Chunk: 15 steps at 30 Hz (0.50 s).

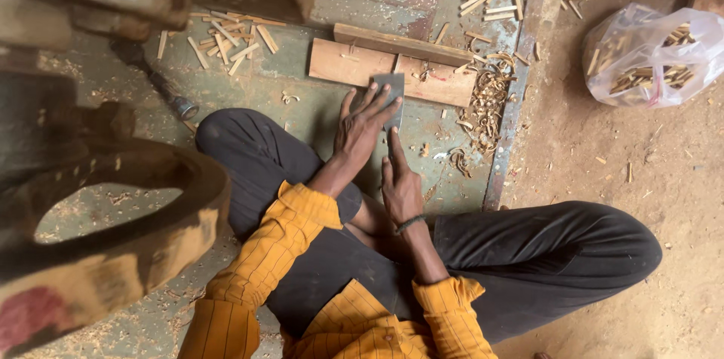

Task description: The person sits cross-legged on the floor and uses a chisel-like blade to shave and trim small wooden pieces resting on a board, occasionally picking up pieces by hand and repositioning them on the board.

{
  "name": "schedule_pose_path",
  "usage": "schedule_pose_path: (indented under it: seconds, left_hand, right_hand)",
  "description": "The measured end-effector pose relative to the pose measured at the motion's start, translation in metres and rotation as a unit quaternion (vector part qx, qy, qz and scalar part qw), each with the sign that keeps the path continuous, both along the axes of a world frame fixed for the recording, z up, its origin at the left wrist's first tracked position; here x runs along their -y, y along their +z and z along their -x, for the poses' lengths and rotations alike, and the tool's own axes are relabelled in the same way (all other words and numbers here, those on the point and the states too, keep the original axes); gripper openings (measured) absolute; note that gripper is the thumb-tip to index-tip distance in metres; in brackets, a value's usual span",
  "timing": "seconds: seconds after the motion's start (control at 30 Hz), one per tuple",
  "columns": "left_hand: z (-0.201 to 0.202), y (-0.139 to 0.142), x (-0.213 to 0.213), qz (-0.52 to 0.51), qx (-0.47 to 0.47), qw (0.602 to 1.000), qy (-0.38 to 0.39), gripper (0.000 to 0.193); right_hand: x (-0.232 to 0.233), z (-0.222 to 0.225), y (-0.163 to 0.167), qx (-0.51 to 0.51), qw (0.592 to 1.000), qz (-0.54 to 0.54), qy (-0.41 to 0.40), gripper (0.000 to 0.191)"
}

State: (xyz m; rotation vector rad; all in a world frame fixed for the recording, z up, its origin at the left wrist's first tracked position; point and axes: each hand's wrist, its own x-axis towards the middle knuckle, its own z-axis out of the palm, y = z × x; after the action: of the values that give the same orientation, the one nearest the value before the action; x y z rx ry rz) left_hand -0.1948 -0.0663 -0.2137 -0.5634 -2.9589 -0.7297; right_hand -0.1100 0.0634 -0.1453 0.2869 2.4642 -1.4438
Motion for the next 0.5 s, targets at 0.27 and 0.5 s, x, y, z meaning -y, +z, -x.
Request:
schedule_pose_path:
  seconds: [0.27,0.5]
  left_hand:
    - [0.034,-0.013,0.001,0.032,0.004,0.999,-0.027,0.057]
    - [0.027,0.017,0.005,0.042,-0.082,0.994,-0.049,0.060]
  right_hand:
    - [0.008,0.029,-0.031,0.058,0.995,0.053,-0.057,0.055]
    - [0.010,0.018,-0.023,-0.001,0.995,0.060,-0.076,0.058]
